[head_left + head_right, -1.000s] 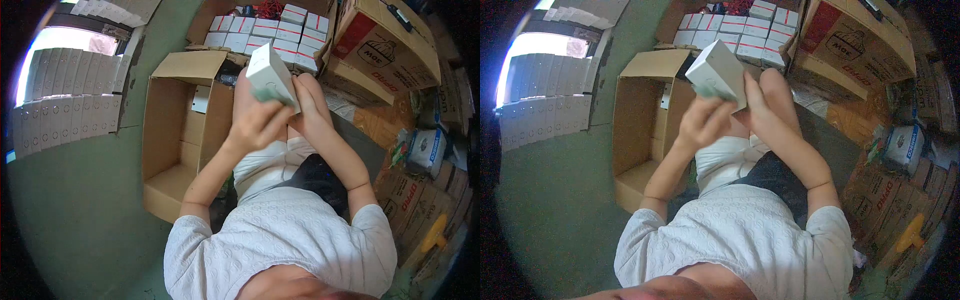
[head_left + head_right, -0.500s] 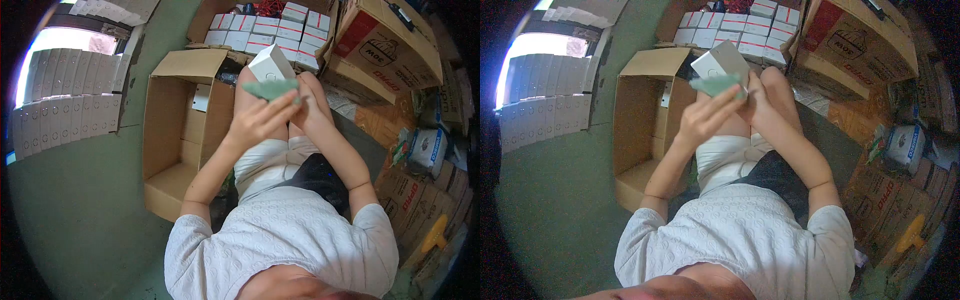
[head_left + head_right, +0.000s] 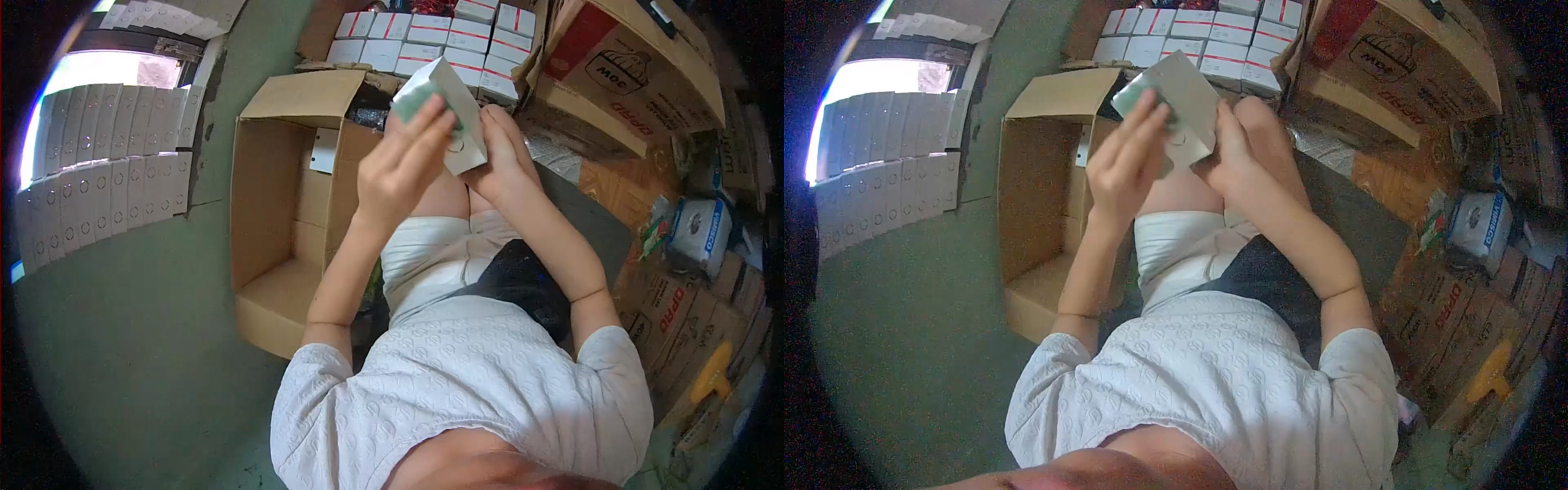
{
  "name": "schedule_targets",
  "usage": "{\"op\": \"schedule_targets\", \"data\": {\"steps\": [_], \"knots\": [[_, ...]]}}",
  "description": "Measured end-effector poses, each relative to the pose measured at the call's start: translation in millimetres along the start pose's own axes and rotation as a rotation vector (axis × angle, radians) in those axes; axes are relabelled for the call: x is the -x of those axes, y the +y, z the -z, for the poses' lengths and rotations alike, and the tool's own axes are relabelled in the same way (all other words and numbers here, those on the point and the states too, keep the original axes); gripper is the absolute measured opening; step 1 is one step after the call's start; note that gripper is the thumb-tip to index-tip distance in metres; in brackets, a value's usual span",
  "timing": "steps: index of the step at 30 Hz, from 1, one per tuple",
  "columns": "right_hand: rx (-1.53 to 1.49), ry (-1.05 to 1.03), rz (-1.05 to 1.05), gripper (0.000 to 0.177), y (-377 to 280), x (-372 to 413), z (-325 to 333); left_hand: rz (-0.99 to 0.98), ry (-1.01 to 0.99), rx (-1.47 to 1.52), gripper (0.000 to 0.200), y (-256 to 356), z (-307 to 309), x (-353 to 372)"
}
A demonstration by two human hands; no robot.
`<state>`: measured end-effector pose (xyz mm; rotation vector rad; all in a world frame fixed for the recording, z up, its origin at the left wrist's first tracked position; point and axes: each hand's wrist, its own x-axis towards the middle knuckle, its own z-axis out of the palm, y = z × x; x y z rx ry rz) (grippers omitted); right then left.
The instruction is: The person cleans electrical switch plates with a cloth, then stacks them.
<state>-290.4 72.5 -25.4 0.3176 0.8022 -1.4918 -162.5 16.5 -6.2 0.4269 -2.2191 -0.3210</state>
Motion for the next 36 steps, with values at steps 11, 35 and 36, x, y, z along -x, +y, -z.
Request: {"op": "schedule_targets", "data": {"steps": [11, 35, 36], "knots": [[0.067, 0.074, 0.119, 0.048, -1, 2, -2, 0.015, -0.003, 0.006, 0.037, -11, 1, -5], [0.152, -0.093, 0.082, 0.044, -5, -23, 14, 0.15, -0.062, 0.148, 0.033, -17, 13, -5], [0.089, -0.095, 0.099, 0.042, -3, -27, 16, 0.082, -0.089, 0.011, 0.034, -17, 8, 1]]}}
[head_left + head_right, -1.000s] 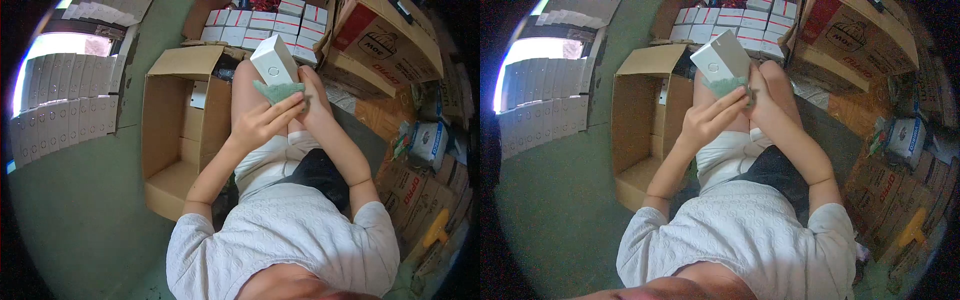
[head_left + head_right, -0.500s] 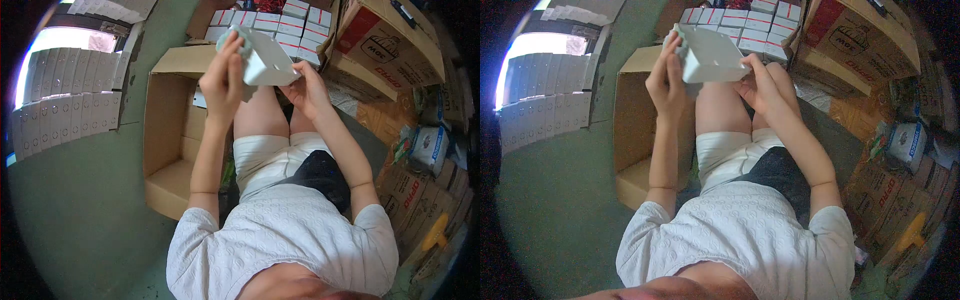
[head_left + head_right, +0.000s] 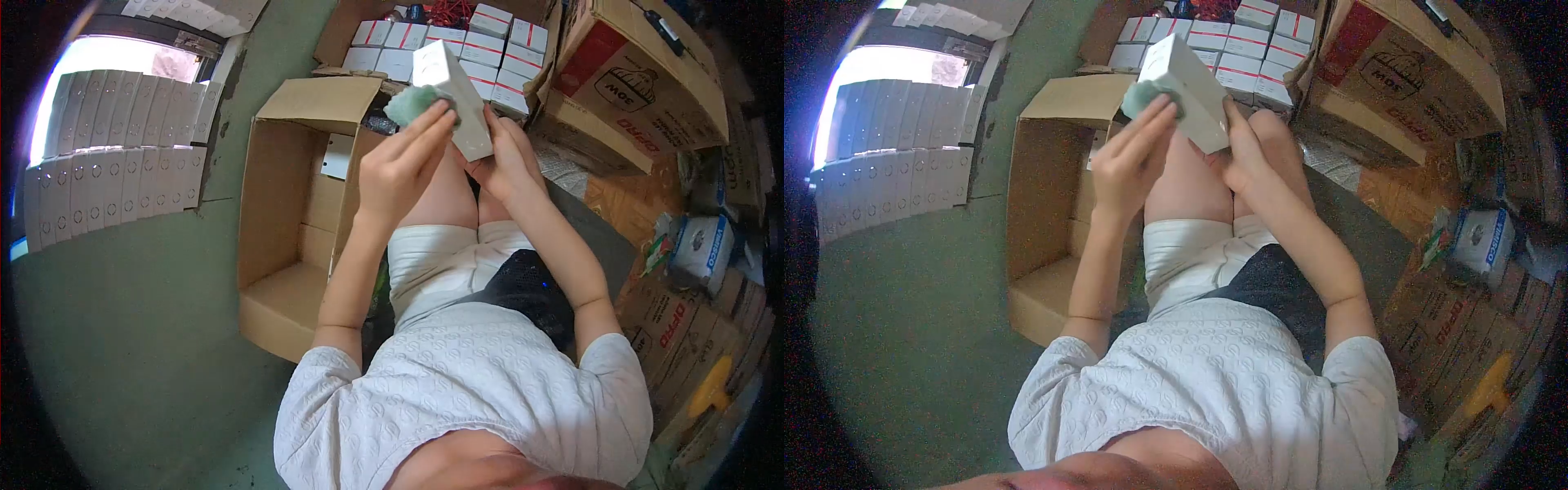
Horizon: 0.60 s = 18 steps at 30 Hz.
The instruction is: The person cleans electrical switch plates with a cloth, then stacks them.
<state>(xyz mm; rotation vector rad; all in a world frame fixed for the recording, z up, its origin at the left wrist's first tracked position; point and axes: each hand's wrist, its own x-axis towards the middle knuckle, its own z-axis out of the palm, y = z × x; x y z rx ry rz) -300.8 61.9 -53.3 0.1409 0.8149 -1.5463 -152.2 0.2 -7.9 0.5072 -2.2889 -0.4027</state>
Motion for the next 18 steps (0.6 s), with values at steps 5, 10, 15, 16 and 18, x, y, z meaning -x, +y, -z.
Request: {"op": "schedule_targets", "data": {"steps": [5, 10, 15, 16, 18], "knots": [[-0.118, -0.022, -0.016, 0.039, 14, -24, 39, -0.195, -0.103, -0.166, 0.04, -3, -33, 20], [-0.082, -0.233, -0.039, 0.036, 12, -9, 23, -0.316, -0.074, -0.203, 0.039, -16, -23, 5], [0.035, -0.051, -0.047, 0.037, 22, -20, 37, -0.114, 0.087, -0.21, 0.034, -16, -26, 7], [0.117, -0.02, -0.044, 0.039, 15, -13, 22, -0.251, -0.009, -0.255, 0.035, -9, -23, 5], [0.11, -0.015, -0.033, 0.051, 10, 5, 6, -0.373, -0.138, -0.29, 0.037, -6, -12, 6]]}}
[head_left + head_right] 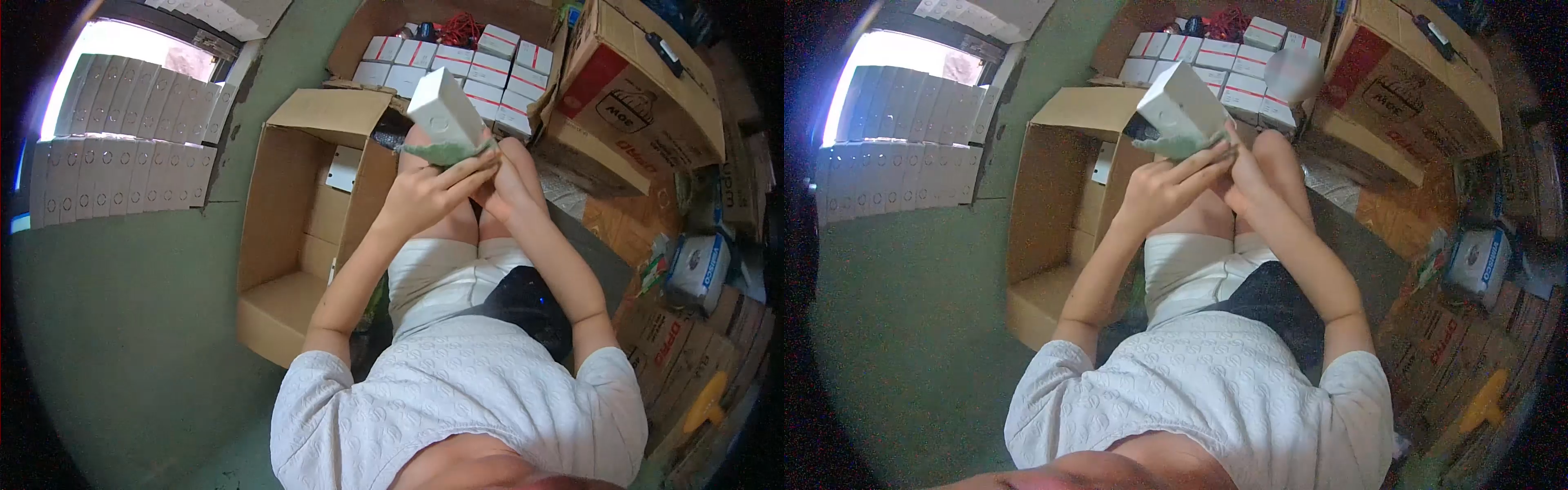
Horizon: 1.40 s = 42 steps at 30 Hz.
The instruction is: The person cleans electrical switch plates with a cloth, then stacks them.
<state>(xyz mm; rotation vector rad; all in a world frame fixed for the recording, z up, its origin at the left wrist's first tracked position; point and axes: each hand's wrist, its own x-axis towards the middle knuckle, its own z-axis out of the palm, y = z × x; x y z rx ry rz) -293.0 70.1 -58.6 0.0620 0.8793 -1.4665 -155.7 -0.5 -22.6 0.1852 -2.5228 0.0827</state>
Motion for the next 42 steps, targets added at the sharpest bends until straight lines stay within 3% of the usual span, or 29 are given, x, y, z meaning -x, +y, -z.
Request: {"op": "schedule_targets", "data": {"steps": [3, 6, 7, 9, 11, 14, 16, 17, 18, 20, 21, 23, 30, 34, 37, 39, 42], "knots": [[0.036, -0.058, -0.019, 0.049, -1, 2, -2, 0.13, 0.016, -0.055, 0.043, -14, 7, 8], [0.032, -0.049, 0.055, 0.046, 6, -2, -7, 0.375, 0.266, -0.032, 0.041, -29, 6, 10], [0.042, -0.069, 0.058, 0.046, 5, 0, -12, 0.384, 0.247, -0.047, 0.039, -25, 4, 11], [0.202, 0.105, 0.28, 0.047, 1, 9, -22, 0.429, 0.136, -0.053, 0.042, -6, 7, 19], [0.317, 0.058, 0.356, 0.05, -2, -2, -15, 0.264, -0.017, -0.079, 0.041, -6, 8, 31], [0.575, 0.049, 0.43, 0.058, -4, -29, -7, 0.353, 0.022, -0.074, 0.041, -11, 18, 38], [0.808, 0.166, 0.454, 0.062, -14, -28, -34, 0.5, 0.152, -0.098, 0.043, -27, 17, 61], [0.744, 0.084, 0.5, 0.063, -18, -31, -44, 0.775, 0.08, -0.064, 0.034, -26, 33, 67], [0.679, 0.002, 0.539, 0.064, -23, -38, -56, 0.887, 0.273, -0.054, 0.028, -40, 25, 86], [0.592, 0.017, 0.352, 0.062, -50, -34, -99, 1.203, 0.401, 0.107, 0.028, -46, 35, 120], [0.553, -0.061, 0.314, 0.061, -63, -38, -117, 1.216, 0.426, 0.113, 0.028, -45, 33, 143], [0.552, -0.164, 0.247, 0.053, -91, -48, -160, 1.334, 0.263, 0.169, 0.026, -27, 44, 165], [0.36, -0.529, 0.562, 0.049, -164, -103, -340, 1.312, 0.32, -0.007, 0.022, 4, 23, 195], [0.376, -0.55, 0.612, 0.044, -190, -142, -429, 1.324, 0.319, -0.083, 0.02, 1, 17, 192], [0.539, -0.58, 0.73, 0.043, -195, -159, -480, 1.274, 0.367, -0.105, 0.019, 2, 13, 195], [0.825, -0.572, 0.807, 0.045, -201, -179, -505, 1.282, 0.347, -0.107, 0.02, 1, 16, 195], [0.916, -0.64, 0.801, 0.044, -203, -198, -536, 1.314, 0.339, -0.099, 0.021, -2, 16, 196]]}}
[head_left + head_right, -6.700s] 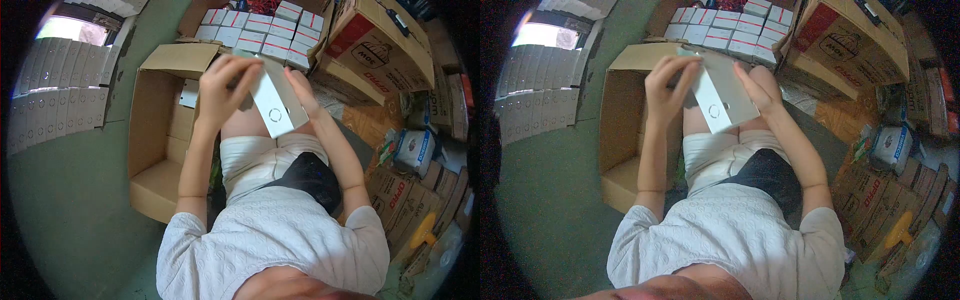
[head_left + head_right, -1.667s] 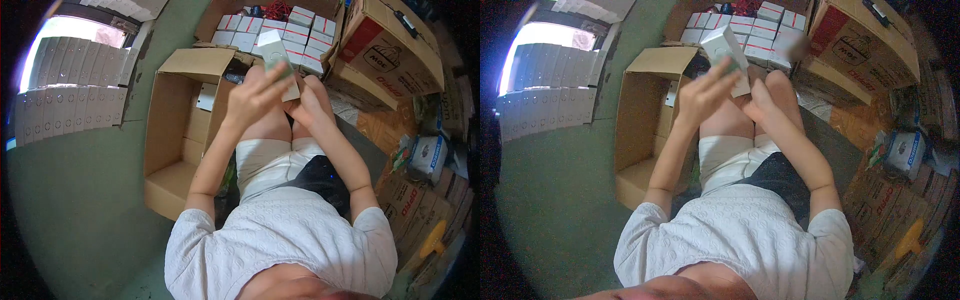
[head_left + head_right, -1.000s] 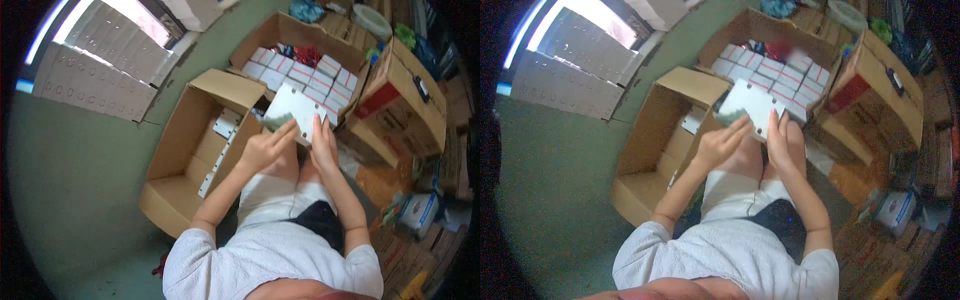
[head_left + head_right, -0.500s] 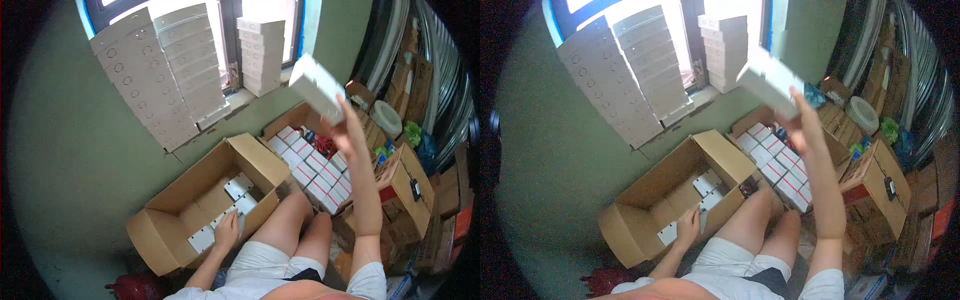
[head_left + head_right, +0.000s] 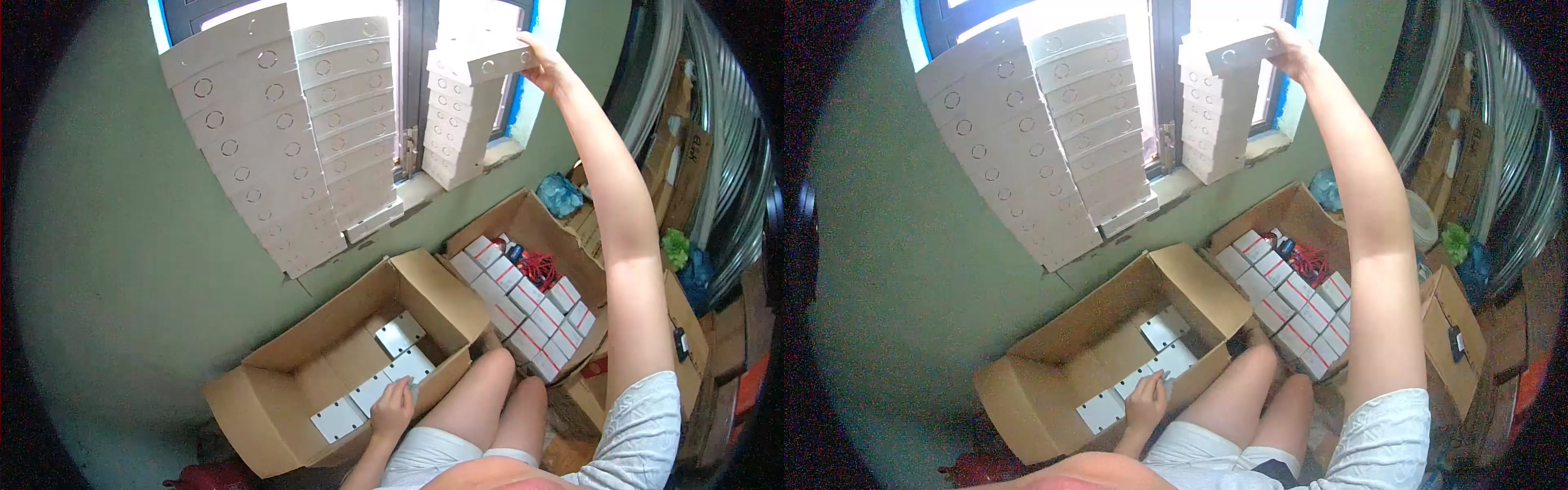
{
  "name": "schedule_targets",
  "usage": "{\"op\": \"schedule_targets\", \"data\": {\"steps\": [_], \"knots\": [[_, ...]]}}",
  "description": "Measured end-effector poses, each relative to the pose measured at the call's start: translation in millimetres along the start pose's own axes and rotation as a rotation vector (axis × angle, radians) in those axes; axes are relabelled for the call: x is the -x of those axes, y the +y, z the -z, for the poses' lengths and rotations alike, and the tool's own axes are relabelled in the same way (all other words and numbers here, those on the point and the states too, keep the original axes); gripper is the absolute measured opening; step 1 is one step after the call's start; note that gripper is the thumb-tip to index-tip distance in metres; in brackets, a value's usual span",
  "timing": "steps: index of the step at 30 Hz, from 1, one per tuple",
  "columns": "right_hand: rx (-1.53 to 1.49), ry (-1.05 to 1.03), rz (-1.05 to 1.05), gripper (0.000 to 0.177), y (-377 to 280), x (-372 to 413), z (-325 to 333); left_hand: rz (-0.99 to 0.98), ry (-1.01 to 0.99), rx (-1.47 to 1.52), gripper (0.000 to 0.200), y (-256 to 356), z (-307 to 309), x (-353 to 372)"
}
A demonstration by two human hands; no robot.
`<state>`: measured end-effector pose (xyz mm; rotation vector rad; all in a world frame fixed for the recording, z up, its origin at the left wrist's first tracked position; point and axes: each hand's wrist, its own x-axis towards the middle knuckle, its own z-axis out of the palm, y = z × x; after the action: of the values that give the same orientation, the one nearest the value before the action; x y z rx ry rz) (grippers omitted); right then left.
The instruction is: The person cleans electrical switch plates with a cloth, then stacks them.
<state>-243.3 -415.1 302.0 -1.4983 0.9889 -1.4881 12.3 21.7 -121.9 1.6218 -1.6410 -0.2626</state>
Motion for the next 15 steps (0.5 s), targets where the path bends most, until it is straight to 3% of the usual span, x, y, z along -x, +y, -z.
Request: {"op": "schedule_targets", "data": {"steps": [3, 6, 9, 11, 14, 15], "knots": [[-0.018, 0.037, 0.021, 0.04, 8, -23, -13, -0.036, 0.051, -0.015, 0.021, -2, -3, -2], [0.111, 0.118, -0.018, 0.044, 56, -107, 14, -0.045, 0.056, -0.04, 0.021, -7, -6, 0], [0.17, 0.217, 0.132, 0.05, 66, -111, 8, -0.037, 0.056, -0.059, 0.021, -9, -7, 0], [0.539, 0.333, 0.126, 0.055, 45, -78, -12, -0.032, 0.056, -0.079, 0.021, -8, -6, 0], [0.418, 0.457, 0.148, 0.055, 101, -156, 21, -0.018, 0.038, -0.075, 0.021, -9, -8, 1], [0.416, 0.456, 0.139, 0.055, 91, -151, 5, -0.019, 0.043, -0.072, 0.022, -10, -9, 1]]}}
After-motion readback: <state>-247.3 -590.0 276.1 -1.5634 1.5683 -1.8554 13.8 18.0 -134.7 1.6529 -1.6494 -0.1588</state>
